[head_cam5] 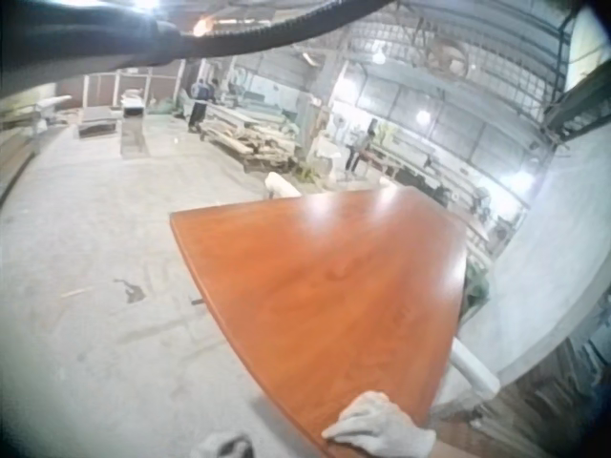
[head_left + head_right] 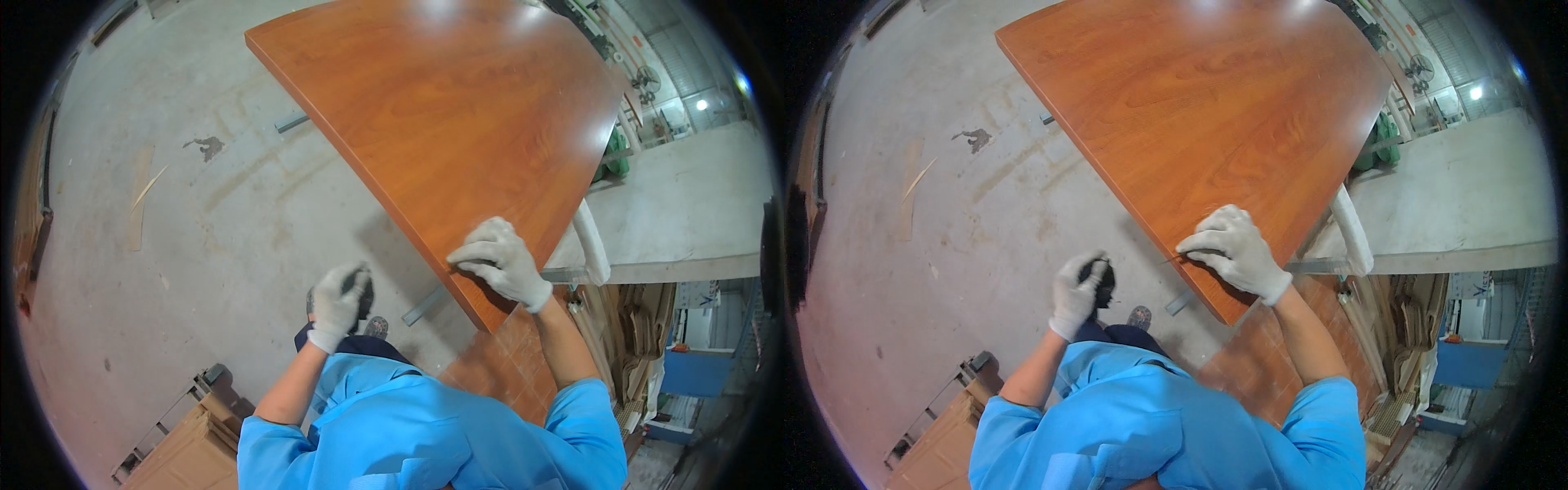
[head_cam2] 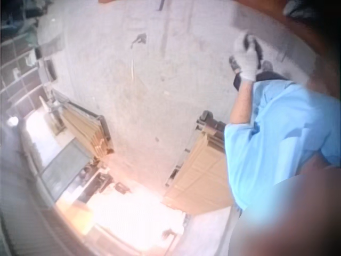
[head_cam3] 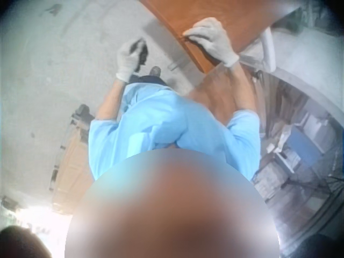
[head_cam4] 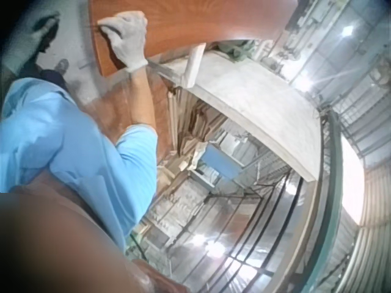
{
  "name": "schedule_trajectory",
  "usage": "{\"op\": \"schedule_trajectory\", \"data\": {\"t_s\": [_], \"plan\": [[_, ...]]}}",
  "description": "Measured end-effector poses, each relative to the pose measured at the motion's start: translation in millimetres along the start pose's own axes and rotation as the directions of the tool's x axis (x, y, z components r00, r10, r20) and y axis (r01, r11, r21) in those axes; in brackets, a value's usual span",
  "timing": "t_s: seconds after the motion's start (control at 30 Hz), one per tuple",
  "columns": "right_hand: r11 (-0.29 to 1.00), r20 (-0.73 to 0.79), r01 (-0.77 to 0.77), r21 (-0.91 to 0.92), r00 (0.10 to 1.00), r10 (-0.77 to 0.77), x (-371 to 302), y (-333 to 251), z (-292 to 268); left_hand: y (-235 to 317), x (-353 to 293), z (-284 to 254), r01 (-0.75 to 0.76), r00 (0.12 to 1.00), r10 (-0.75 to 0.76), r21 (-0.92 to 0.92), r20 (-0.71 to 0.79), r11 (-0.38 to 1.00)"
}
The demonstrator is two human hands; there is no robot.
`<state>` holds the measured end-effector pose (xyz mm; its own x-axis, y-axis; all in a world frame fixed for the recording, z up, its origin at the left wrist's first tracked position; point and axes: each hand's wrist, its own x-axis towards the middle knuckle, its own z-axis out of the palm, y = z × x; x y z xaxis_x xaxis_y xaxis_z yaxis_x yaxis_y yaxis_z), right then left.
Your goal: The person uses a small black pad to rub and polish the surface and edges of a large wooden tabletop. The person moves around the table, repeatedly wiping different sections of the top and sides.
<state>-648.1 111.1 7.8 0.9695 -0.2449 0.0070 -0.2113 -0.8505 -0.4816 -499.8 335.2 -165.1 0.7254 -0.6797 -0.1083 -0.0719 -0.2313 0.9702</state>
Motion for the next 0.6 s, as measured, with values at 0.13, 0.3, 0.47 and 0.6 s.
{"op": "schedule_trajectory", "data": {"t_s": [0.13,0.3,0.47,0.6], "plan": [[0.989,-0.046,0.143,-0.044,0.988,-0.145,65,16,24,-22,10,-39,0.083,0.985,-0.091,-0.057,-0.147,0.995],[0.992,-0.265,0.096,-0.08,0.957,-0.114,196,34,36,-39,7,-58,0.122,0.967,-0.153,-0.155,-0.203,0.98],[0.984,-0.241,0.133,-0.12,0.957,-0.159,215,7,36,-61,0,-91,0.166,0.941,-0.173,-0.05,-0.292,0.985],[0.912,-0.01,0.404,-0.078,0.914,-0.406,150,-9,36,-80,-6,-121,0.271,0.887,-0.299,-0.126,-0.352,0.954]]}}
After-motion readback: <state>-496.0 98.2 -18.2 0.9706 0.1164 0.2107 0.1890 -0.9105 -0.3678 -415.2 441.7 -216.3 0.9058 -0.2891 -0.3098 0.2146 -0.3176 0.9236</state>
